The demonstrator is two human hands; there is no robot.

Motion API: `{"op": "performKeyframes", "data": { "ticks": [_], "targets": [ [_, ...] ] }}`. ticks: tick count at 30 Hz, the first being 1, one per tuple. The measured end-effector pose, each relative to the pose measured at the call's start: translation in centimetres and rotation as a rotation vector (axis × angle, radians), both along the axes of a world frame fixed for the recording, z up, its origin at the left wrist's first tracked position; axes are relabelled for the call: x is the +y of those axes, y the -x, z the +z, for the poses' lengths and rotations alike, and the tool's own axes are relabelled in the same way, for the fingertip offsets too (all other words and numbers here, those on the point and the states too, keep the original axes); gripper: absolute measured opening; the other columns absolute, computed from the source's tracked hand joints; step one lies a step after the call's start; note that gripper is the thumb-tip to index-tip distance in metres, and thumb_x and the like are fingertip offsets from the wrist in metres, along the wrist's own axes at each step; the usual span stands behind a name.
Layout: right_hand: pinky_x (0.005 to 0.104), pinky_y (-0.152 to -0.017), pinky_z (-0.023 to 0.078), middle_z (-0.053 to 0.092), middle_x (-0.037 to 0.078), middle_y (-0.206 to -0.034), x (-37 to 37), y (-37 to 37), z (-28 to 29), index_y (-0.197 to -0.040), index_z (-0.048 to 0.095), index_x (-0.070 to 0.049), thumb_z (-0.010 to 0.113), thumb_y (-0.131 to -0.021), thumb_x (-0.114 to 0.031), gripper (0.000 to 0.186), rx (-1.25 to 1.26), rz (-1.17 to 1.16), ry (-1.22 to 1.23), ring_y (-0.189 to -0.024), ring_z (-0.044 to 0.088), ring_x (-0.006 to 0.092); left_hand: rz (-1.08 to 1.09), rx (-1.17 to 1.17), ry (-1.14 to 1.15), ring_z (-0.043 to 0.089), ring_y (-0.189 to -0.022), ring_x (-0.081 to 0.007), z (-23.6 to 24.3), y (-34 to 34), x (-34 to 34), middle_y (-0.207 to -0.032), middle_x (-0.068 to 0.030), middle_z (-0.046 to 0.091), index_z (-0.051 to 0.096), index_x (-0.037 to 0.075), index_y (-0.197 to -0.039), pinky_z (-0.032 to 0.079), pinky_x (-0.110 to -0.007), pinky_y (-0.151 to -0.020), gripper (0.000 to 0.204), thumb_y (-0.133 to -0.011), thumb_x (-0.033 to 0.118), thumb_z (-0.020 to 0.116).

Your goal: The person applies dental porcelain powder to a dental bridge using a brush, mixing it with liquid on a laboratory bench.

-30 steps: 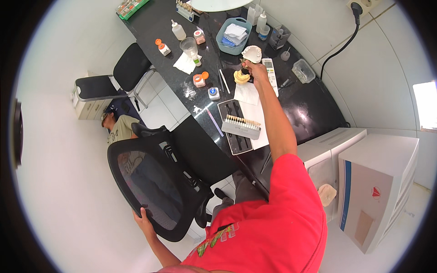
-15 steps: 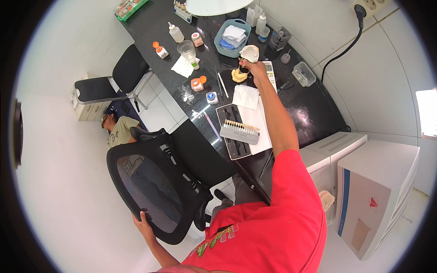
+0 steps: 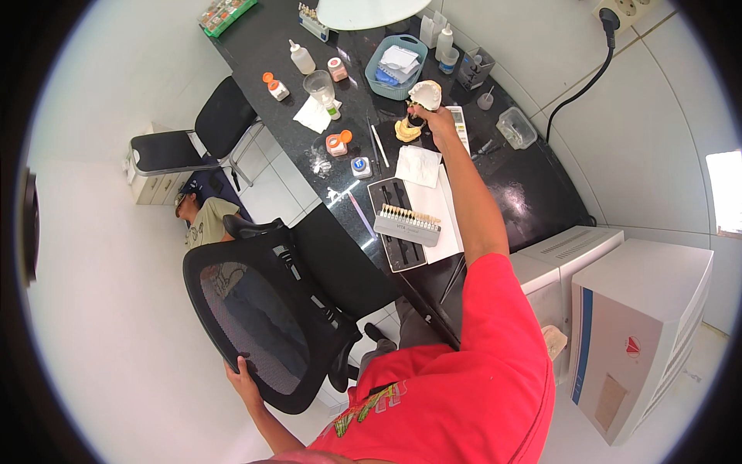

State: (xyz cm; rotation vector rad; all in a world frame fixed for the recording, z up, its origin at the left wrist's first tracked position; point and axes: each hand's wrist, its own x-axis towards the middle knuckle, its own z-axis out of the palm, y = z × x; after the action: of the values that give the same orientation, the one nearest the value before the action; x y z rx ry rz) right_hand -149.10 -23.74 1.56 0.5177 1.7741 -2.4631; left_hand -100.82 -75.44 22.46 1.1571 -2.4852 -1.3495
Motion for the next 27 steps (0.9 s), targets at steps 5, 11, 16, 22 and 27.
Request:
{"op": "performKeyframes", "data": {
  "ticks": [5, 11, 16, 22, 27],
  "targets": [
    [0.0294, -0.096, 0.045, 0.075, 0.009, -0.104, 0.4, 0.1, -0.6, -0.114, 0.069, 0.000, 0.076, -0.088, -0.011, 0.030, 0.027, 0.017, -0.059, -0.098, 0.069, 0.0157, 0.004, 0.024, 0.015, 0.058, -0.102, -0.0212, 0.6, 0.7, 0.9, -0.111, -0.0095, 0.063, 0.055, -0.002, -0.125, 0.043, -0.033, -0.094, 0.037, -0.100, 0.025, 0.059],
    [0.0293, -0.087, 0.049, 0.075, 0.007, -0.105, -0.8, -0.2, -0.3, -0.114, 0.070, 0.000, 0.082, -0.081, -0.011, 0.036, 0.020, -0.063, -0.245, -0.095, 0.069, 0.0156, 0.002, 0.005, 0.021, 0.056, -0.099, -0.0198, 0.4, -0.3, 0.4, -0.109, -0.0084, 0.062, 0.055, -0.002, -0.125, 0.043, -0.032, -0.092, 0.038, -0.101, 0.027, 0.059],
    [0.0305, -0.085, 0.050, 0.071, 0.010, -0.113, -0.7, 0.1, -0.6, -0.122, 0.062, 0.004, 0.083, -0.079, -0.010, 0.050, 0.070, -0.228, -0.209, -0.097, 0.067, 0.0167, -0.007, 0.008, 0.047, 0.056, -0.093, -0.0171, -0.9, -0.8, -0.8, -0.107, -0.0060, 0.062, 0.055, -0.001, -0.129, 0.045, -0.032, -0.088, 0.040, -0.101, 0.028, 0.058],
    [0.0303, -0.099, 0.047, 0.062, 0.024, -0.129, -1.9, -5.9, 2.1, -0.134, 0.049, 0.014, 0.075, -0.088, -0.012, 0.059, 0.129, -0.491, -0.269, -0.121, 0.060, 0.0236, -0.016, 0.027, 0.016, 0.058, -0.111, -0.0248, 0.0, 0.5, 0.1, -0.121, -0.0146, 0.063, 0.053, -0.004, -0.131, 0.042, -0.036, -0.101, 0.048, -0.101, 0.032, 0.060],
    [0.0331, -0.097, 0.051, 0.066, 0.022, -0.121, -7.0, -9.8, 15.1, -0.122, 0.057, 0.011, 0.069, -0.094, -0.011, 0.038, 0.557, -0.645, -0.393, -0.115, 0.064, 0.0243, 0.014, 0.070, 0.022, 0.059, -0.113, -0.0271, 0.3, -0.2, 0.8, -0.123, -0.0166, 0.063, 0.053, -0.005, -0.132, 0.042, -0.037, -0.101, 0.049, -0.100, 0.031, 0.059]
  ]
}}
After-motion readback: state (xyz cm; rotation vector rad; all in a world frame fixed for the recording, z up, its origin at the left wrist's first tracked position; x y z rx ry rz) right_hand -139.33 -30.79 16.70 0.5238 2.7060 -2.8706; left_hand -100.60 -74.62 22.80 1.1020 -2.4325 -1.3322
